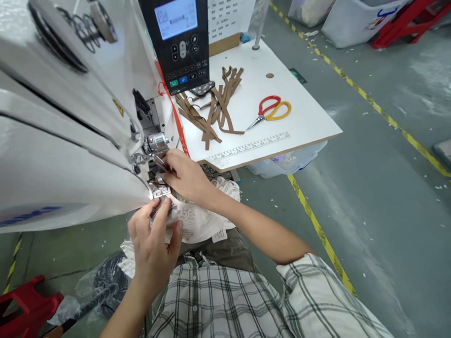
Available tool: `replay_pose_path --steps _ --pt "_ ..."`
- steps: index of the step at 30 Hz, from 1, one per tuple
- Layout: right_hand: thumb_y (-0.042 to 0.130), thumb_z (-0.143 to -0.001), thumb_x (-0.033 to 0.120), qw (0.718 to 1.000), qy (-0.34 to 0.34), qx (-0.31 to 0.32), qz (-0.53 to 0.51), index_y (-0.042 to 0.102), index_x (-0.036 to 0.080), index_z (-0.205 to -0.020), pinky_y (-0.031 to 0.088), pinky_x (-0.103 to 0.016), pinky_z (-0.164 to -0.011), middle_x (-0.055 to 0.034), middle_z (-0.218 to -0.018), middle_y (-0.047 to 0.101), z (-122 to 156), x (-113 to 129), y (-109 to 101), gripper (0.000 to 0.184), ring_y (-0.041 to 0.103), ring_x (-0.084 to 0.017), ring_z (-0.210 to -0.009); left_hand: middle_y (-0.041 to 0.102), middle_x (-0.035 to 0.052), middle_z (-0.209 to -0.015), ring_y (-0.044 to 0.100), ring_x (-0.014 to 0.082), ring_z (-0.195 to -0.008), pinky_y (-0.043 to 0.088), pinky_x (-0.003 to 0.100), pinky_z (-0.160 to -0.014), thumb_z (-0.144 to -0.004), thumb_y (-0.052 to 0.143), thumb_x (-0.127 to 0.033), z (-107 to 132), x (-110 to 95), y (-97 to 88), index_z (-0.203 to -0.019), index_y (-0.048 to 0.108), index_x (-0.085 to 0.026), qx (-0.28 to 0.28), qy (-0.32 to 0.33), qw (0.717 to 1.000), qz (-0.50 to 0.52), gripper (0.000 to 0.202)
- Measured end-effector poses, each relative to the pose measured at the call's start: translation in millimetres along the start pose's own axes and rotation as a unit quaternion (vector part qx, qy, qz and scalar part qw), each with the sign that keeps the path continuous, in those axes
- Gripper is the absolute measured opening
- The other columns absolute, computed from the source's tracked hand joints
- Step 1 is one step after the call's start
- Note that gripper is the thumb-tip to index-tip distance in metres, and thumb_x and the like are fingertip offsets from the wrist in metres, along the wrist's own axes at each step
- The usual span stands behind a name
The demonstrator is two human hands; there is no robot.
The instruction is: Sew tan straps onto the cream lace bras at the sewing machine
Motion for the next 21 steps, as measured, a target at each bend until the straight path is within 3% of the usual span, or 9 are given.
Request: replay_pose_path --steps 3,6,9,11,13,16,21 --pt "0.051 -0.082 0.016 1.0 0.002 -0.016 -0.02 0.056 0.021 -0.085 0.05 -0.035 -0.079 -0.0056 -0.095 0.062 7 1 -3 0.008 0.058 -0.021 -0.089 0.054 0.0196 -0.127 0.051 0.0315 -0.121 0.038 0.046 -0.102 -0.09 0.062 -0.02 4 2 -3.3 -0.135 0.051 -0.016 -0.021 -0.009 1.0 0.021 0.047" --pt "0.053 -0.088 0.025 0.999 0.011 -0.028 -0.045 0.061 0.021 -0.098 0.051 -0.035 -0.08 -0.0086 -0.113 0.062 18 1 -5 0.013 0.059 -0.021 -0.092 0.055 0.0183 -0.126 0.053 0.0303 -0.119 0.04 0.046 -0.1 -0.089 0.063 -0.02 10 8 -6.9 -0.132 0.052 -0.017 -0.049 -0.028 0.998 0.038 0.044" --pt "0.054 -0.091 0.029 0.995 0.035 -0.059 -0.077 0.062 0.021 -0.104 0.051 -0.033 -0.076 -0.0105 -0.123 0.057 32 -4 -9 0.017 0.059 -0.02 -0.093 0.055 0.0167 -0.123 0.052 0.0297 -0.118 0.043 0.046 -0.098 -0.089 0.063 -0.025 16 25 -7.0 -0.131 0.051 -0.018 -0.073 -0.082 0.991 0.07 0.044" --pt "0.055 -0.092 0.029 0.992 0.051 -0.068 -0.095 0.061 0.022 -0.103 0.05 -0.031 -0.073 -0.0094 -0.118 0.057 39 -6 -9 0.014 0.058 -0.017 -0.087 0.055 0.0156 -0.122 0.053 0.029 -0.118 0.045 0.044 -0.097 -0.092 0.061 -0.032 21 43 1.3 -0.131 0.049 -0.018 -0.054 -0.163 0.976 0.135 0.043" --pt "0.055 -0.093 0.029 0.989 0.062 -0.064 -0.117 0.059 0.021 -0.101 0.048 -0.029 -0.07 -0.0071 -0.11 0.058 44 -7 -8 0.012 0.056 -0.015 -0.081 0.056 0.0145 -0.122 0.056 0.027 -0.116 0.047 0.042 -0.096 -0.095 0.056 -0.039 25 57 16.5 -0.132 0.047 -0.019 -0.006 -0.236 0.94 0.246 0.043" --pt "0.057 -0.091 0.028 0.984 0.075 -0.065 -0.149 0.055 0.021 -0.096 0.047 -0.029 -0.069 -0.0035 -0.097 0.057 51 -8 -6 0.009 0.054 -0.013 -0.077 0.06 0.0119 -0.114 0.062 0.0246 -0.105 0.05 0.039 -0.089 -0.096 0.052 -0.045 26 64 33.9 -0.127 0.048 -0.019 0.056 -0.274 0.888 0.365 0.04" --pt "0.064 -0.083 0.028 0.984 0.065 -0.054 -0.154 0.05 0.022 -0.092 0.047 -0.03 -0.071 -0.0003 -0.09 0.053 64 -3 -2 0.018 0.054 -0.013 -0.075 0.062 0.0095 -0.1 0.061 0.0243 -0.091 0.049 0.037 -0.078 -0.092 0.056 -0.052 23 70 34.7 -0.115 0.054 -0.018 0.086 -0.292 0.903 0.304 0.041"
Point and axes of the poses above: each hand's wrist, its own z-axis away from the middle knuckle, its own y-axis out of the palm, x = y × z, the point moved 7 cm from there along -z, towards the middle knuckle
